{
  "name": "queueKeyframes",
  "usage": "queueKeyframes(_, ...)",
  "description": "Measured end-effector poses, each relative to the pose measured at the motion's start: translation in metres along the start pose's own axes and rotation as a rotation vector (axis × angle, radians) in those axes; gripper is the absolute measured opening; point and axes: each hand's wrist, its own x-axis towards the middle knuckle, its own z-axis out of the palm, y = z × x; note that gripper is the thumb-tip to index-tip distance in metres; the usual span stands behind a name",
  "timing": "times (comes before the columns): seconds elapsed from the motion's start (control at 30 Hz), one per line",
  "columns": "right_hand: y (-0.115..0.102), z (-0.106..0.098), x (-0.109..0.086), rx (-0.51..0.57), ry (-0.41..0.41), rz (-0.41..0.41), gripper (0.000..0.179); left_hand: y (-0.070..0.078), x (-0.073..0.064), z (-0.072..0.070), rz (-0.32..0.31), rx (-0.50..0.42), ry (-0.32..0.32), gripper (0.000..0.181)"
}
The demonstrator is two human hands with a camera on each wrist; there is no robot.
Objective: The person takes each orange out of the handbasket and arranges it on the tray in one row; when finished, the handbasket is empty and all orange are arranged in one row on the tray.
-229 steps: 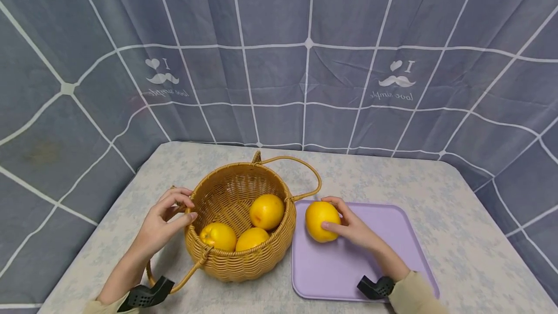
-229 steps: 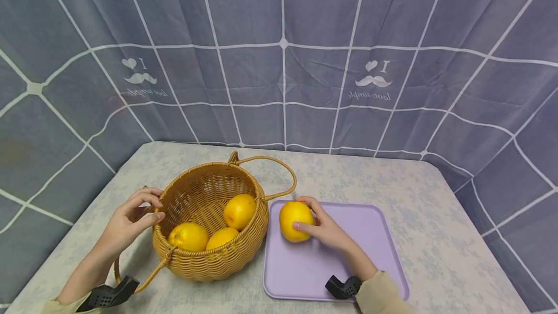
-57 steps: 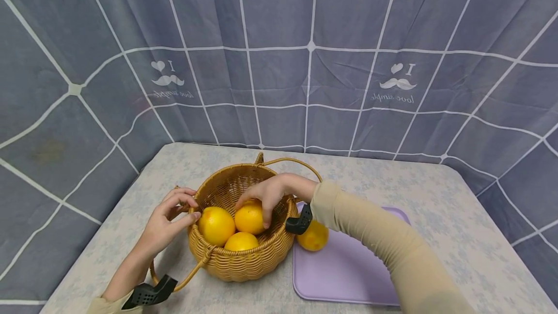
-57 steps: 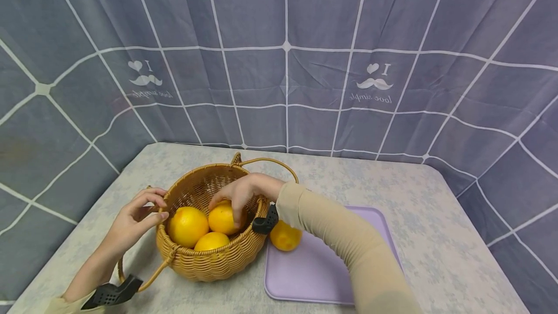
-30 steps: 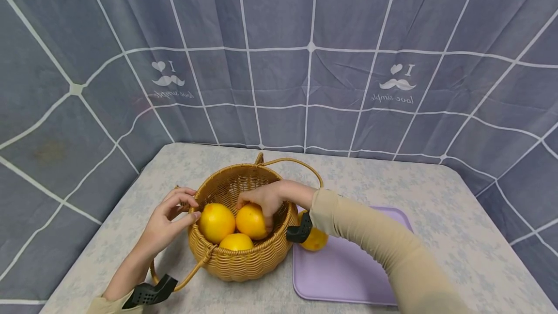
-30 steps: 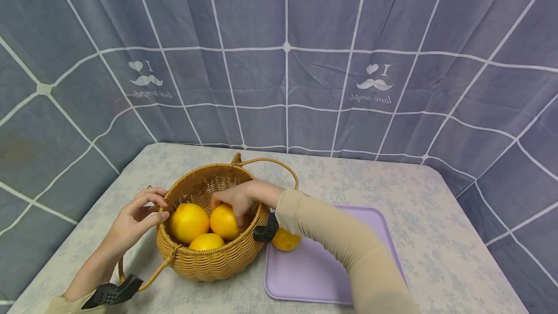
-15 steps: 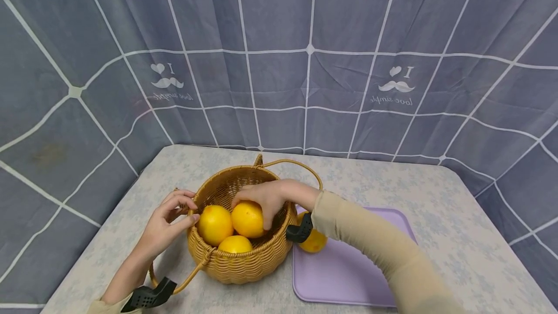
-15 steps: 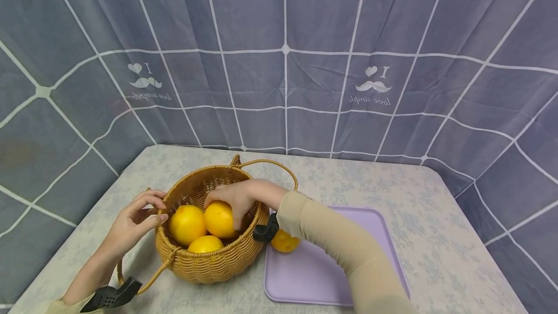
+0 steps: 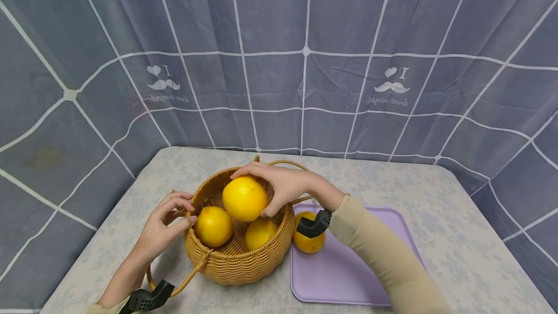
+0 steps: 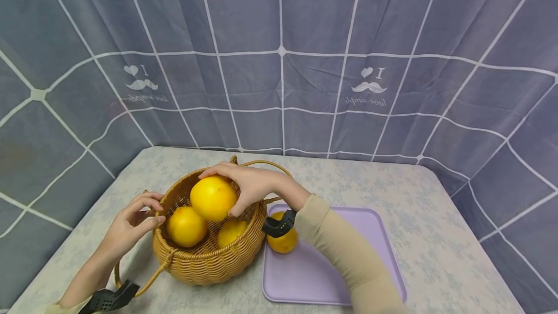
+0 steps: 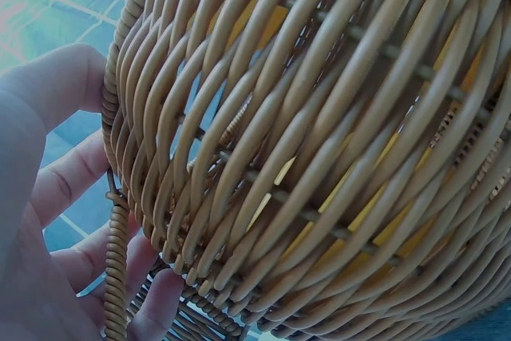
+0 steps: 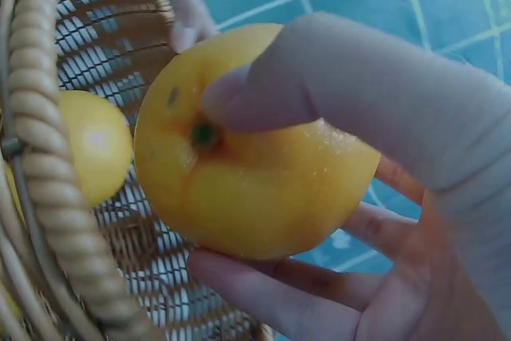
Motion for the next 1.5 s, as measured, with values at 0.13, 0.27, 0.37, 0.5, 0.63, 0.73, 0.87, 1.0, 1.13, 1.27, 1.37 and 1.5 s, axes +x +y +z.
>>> queueKeyframes(0.13, 0.001, -0.003, -0.013, 0.149, 0.052, -0.011, 0.084, -0.002, -0.001, 0.001, -0.002, 0.002, 0.006, 0.012)
queueKeyframes(0.27, 0.004, -0.003, -0.025, 0.211, 0.09, -0.027, 0.085, -0.004, -0.001, 0.001, 0.0, 0.0, 0.009, 0.013)
queueKeyframes(0.37, 0.007, -0.002, -0.033, 0.206, 0.114, -0.04, 0.085, -0.005, -0.002, 0.002, 0.003, -0.002, 0.012, 0.014)
queueKeyframes(0.5, 0.011, 0.002, -0.044, 0.229, 0.153, -0.043, 0.086, -0.006, -0.003, 0.002, 0.006, 0.003, 0.02, 0.014)
queueKeyframes(0.63, 0.013, 0.007, -0.057, 0.257, 0.198, -0.051, 0.086, -0.005, -0.003, 0.003, 0.01, 0.004, 0.02, 0.014)
queueKeyframes(0.73, 0.013, 0.01, -0.069, 0.27, 0.23, -0.052, 0.086, -0.005, -0.003, 0.002, 0.015, 0.008, 0.021, 0.014)
queueKeyframes(0.87, 0.013, 0.013, -0.088, 0.259, 0.292, -0.034, 0.086, -0.004, -0.002, 0.001, 0.023, 0.003, 0.025, 0.014)
queueKeyframes(1.0, 0.017, 0.017, -0.107, 0.243, 0.345, 0.002, 0.087, -0.002, 0.0, 0.0, 0.018, 0.006, 0.023, 0.014)
queueKeyframes(1.13, 0.022, 0.023, -0.125, 0.244, 0.377, 0.028, 0.088, -0.001, 0.001, 0.0, 0.01, 0.02, 0.025, 0.013)
queueKeyframes(1.27, 0.027, 0.03, -0.143, 0.243, 0.395, 0.053, 0.088, -0.001, 0.001, 0.0, 0.003, 0.024, 0.025, 0.013)
queueKeyframes(1.37, 0.03, 0.037, -0.157, 0.242, 0.406, 0.075, 0.087, -0.001, 0.002, 0.0, 0.0, 0.02, 0.023, 0.013)
queueKeyframes(1.5, 0.035, 0.046, -0.176, 0.236, 0.427, 0.103, 0.085, -0.002, 0.002, 0.001, -0.003, 0.017, 0.02, 0.012)
